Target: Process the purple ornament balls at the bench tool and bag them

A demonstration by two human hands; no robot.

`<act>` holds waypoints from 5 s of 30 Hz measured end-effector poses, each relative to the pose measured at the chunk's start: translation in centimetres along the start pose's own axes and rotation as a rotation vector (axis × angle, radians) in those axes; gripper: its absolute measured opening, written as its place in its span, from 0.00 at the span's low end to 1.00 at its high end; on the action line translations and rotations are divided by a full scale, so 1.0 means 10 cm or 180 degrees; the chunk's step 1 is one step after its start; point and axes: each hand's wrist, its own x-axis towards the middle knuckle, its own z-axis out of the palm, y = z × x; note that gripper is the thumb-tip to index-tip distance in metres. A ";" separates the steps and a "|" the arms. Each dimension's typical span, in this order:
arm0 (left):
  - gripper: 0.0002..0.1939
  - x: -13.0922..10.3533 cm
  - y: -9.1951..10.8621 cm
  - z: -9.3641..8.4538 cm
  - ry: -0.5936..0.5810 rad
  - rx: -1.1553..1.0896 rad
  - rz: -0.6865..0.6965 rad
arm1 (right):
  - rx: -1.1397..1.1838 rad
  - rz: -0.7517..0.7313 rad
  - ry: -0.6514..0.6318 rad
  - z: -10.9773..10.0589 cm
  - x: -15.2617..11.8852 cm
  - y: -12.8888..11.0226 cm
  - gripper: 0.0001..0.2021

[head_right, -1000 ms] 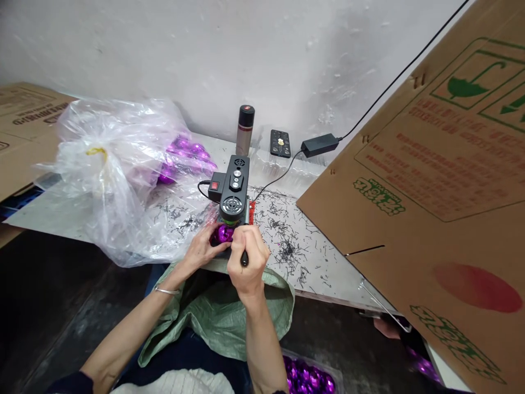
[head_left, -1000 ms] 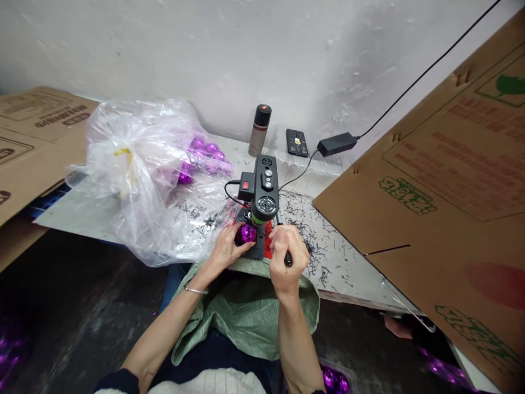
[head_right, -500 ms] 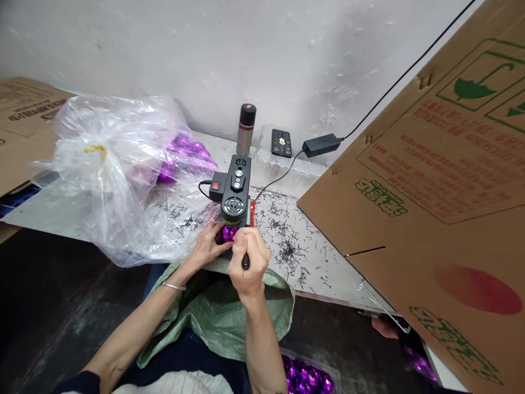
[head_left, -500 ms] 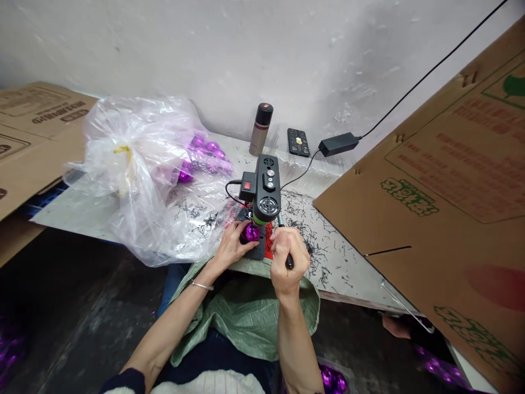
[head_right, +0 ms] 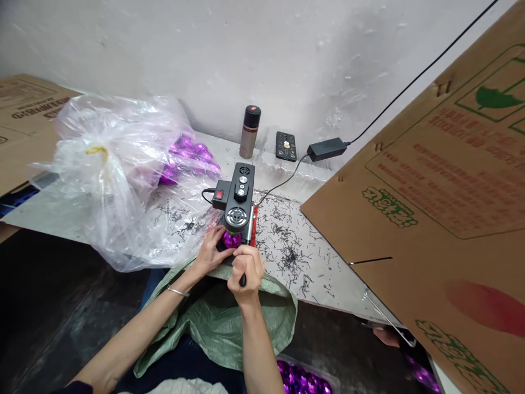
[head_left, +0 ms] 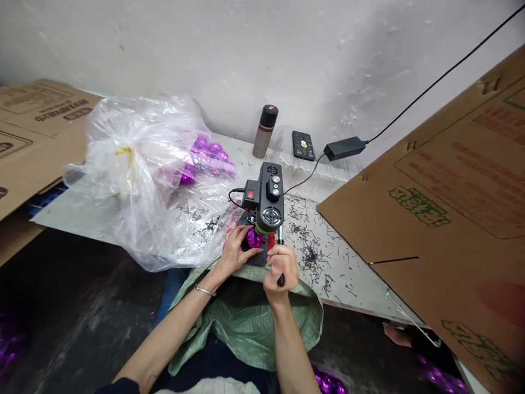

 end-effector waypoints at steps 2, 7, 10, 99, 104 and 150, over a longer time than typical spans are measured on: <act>0.32 0.00 0.01 0.00 -0.0032 0.0002 -0.0006 | -0.0004 -0.0034 0.0051 0.03 -0.08 0.06 0.15; 0.33 0.00 0.01 -0.01 -0.0084 -0.0002 -0.0048 | -0.0033 0.0013 0.0150 0.07 -0.14 0.10 0.16; 0.32 0.01 0.01 0.00 -0.0061 -0.0038 -0.0028 | -0.0025 0.0011 0.0209 0.08 -0.15 0.11 0.16; 0.32 0.03 0.06 0.00 -0.0071 -0.0087 -0.0116 | -0.0107 -0.0329 0.0265 0.13 -0.21 0.24 0.18; 0.31 0.03 0.05 0.01 -0.0072 -0.0092 -0.0152 | -0.0194 -0.0520 0.0075 0.10 -0.21 0.26 0.17; 0.25 1.08 -0.43 -1.59 0.0183 -0.1407 -0.2782 | 0.0039 0.0285 0.0063 -0.03 0.18 -0.14 0.17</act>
